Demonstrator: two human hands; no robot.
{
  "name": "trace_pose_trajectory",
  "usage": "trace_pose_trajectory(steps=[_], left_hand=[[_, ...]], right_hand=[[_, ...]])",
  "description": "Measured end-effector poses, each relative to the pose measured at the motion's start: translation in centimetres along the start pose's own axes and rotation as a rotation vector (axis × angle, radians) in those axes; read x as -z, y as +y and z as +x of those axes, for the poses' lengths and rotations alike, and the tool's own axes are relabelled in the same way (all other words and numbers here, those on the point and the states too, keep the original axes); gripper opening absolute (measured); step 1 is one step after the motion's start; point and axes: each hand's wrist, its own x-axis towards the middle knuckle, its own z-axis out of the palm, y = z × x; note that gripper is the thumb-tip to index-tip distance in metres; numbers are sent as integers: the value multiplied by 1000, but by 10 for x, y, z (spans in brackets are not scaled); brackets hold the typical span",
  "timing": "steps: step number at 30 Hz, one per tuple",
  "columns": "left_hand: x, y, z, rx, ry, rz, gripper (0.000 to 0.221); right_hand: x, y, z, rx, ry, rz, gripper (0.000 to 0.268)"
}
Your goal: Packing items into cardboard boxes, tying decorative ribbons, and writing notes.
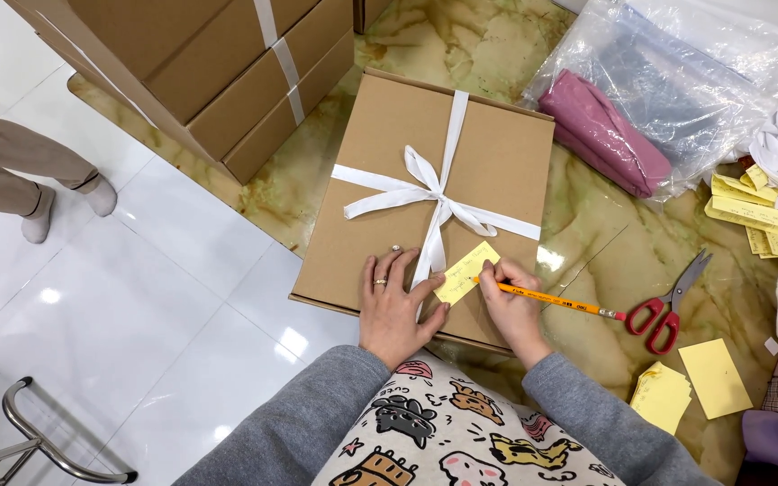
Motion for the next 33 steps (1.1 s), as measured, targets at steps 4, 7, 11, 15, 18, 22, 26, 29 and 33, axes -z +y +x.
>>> trace_pose_trajectory(steps=[4, 7, 11, 15, 18, 22, 26, 29, 33], left_hand=[[1, 1, 1, -3, 3, 7, 36], [2, 1, 1, 0, 0, -8, 36], [1, 1, 1, -2, 9, -4, 36], [0, 0, 1, 0, 3, -1, 36], [0, 0, 1, 0, 2, 0, 35], [2, 0, 1, -1, 1, -6, 36], [2, 1, 1, -3, 0, -6, 36], [3, 0, 1, -1, -4, -5, 36], [3, 2, 2, 0, -12, -1, 35]], right_hand=[[0, -4, 0, -11, 27, 12, 48], [-1, -5, 0, -13, 44, 15, 48], [0, -4, 0, 1, 34, -5, 48], [-1, -3, 0, -4, 46, 4, 48], [-1, -5, 1, 10, 46, -2, 49], [-2, -1, 0, 7, 61, 4, 50], [-1, -2, 0, 8, 62, -14, 50], [-1, -4, 1, 5, 70, -8, 49], [-1, -6, 0, 8, 86, -12, 49]])
